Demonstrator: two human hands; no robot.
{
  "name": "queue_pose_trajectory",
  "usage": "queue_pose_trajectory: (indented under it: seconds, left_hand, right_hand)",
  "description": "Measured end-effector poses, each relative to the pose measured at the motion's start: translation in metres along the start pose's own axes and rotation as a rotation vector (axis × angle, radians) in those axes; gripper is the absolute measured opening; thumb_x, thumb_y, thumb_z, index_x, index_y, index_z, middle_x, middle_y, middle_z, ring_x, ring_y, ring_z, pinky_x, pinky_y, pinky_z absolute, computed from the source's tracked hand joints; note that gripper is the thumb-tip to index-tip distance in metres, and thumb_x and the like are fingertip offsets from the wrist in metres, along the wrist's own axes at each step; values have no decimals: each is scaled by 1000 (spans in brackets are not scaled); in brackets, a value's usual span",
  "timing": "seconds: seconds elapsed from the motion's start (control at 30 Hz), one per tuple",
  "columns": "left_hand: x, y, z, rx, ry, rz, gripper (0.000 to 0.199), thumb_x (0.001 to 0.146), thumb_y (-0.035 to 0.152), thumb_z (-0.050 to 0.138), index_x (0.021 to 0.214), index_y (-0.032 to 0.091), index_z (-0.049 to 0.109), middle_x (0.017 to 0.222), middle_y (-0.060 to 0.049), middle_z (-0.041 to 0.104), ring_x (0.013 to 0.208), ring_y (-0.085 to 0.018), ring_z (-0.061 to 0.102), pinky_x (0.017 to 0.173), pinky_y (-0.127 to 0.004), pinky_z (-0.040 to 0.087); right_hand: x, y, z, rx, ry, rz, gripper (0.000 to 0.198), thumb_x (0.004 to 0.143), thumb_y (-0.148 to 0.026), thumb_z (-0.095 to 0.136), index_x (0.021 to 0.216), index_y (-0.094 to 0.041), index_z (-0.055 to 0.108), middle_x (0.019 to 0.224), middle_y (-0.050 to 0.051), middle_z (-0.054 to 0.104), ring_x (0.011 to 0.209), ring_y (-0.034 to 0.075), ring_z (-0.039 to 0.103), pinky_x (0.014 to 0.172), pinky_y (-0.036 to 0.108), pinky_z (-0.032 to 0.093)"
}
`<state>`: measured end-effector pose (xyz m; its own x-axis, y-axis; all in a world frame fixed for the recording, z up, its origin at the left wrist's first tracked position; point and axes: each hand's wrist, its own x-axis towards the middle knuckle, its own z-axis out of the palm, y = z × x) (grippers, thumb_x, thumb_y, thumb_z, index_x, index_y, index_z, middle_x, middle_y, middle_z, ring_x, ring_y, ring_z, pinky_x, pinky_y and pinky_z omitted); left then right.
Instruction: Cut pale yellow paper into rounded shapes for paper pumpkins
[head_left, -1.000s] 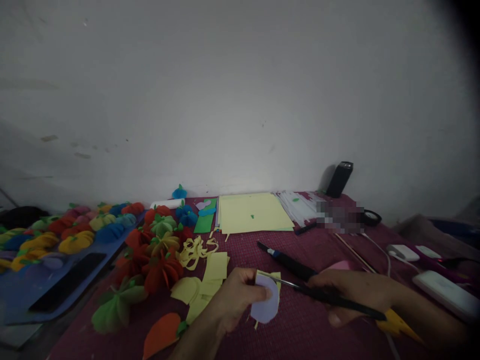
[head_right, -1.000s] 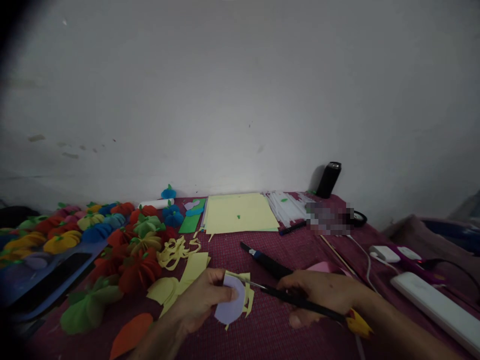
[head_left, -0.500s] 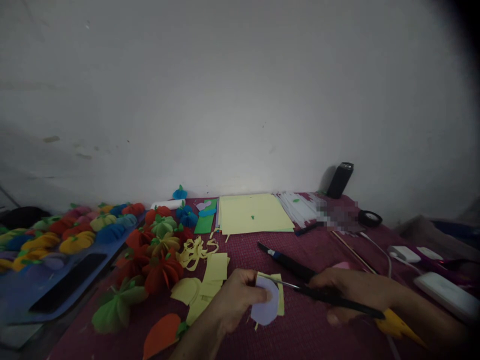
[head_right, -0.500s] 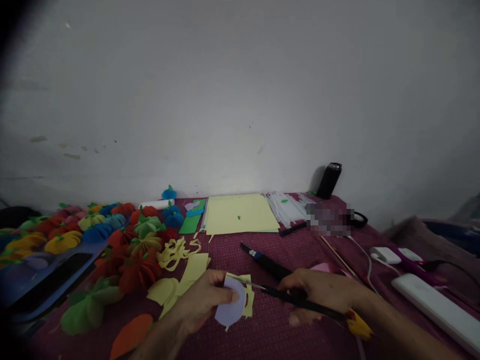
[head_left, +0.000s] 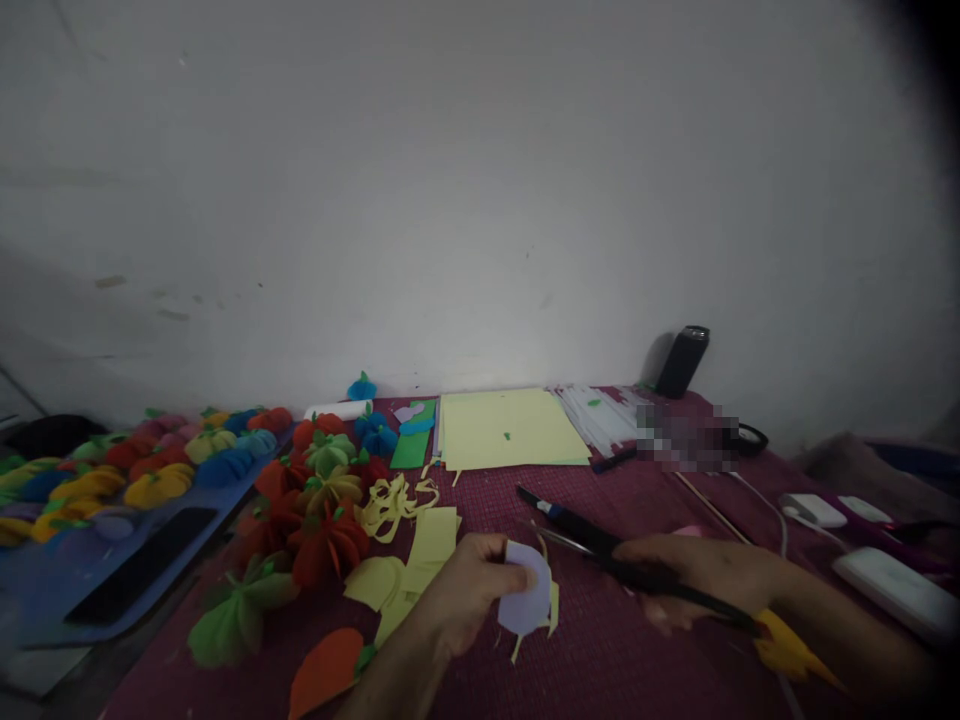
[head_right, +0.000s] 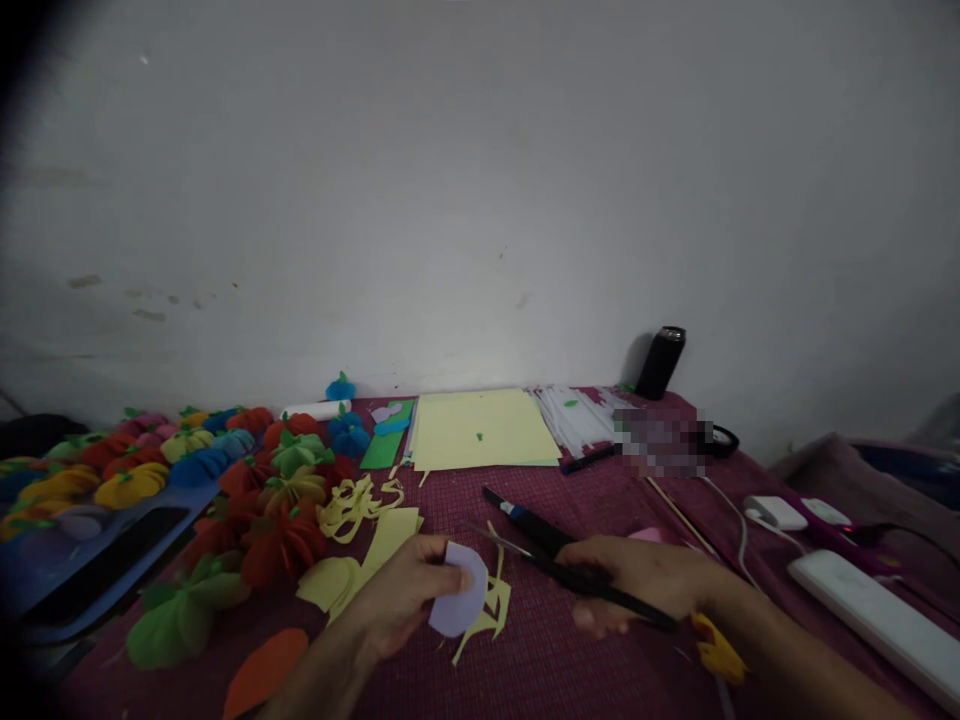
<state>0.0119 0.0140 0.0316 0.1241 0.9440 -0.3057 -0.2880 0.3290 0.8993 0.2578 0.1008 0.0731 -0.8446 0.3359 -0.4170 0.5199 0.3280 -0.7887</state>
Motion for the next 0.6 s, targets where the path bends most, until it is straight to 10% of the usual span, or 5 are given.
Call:
queue_pose_trajectory:
  seconds: [0.4,0.6]
  left_hand:
    - [7,9,-6,-331,188,280,19,59,17,68,76,11,65,63,-2,63,58,-13,56,57,-23,41]
    - [5,10,-5,-330,205,338,18,61,19,67,78,11,64,64,-3,63,59,-12,55,59,-23,40]
  right_hand:
    - [57,-25,28,241,623,-228,32,69,-27,59,97,-17,48,69,-1,52,58,11,47,53,24,37]
    - [88,-51,39,498,727,-361,42,64,-26,65,97,-20,40,72,-2,51,62,12,48,54,24,37]
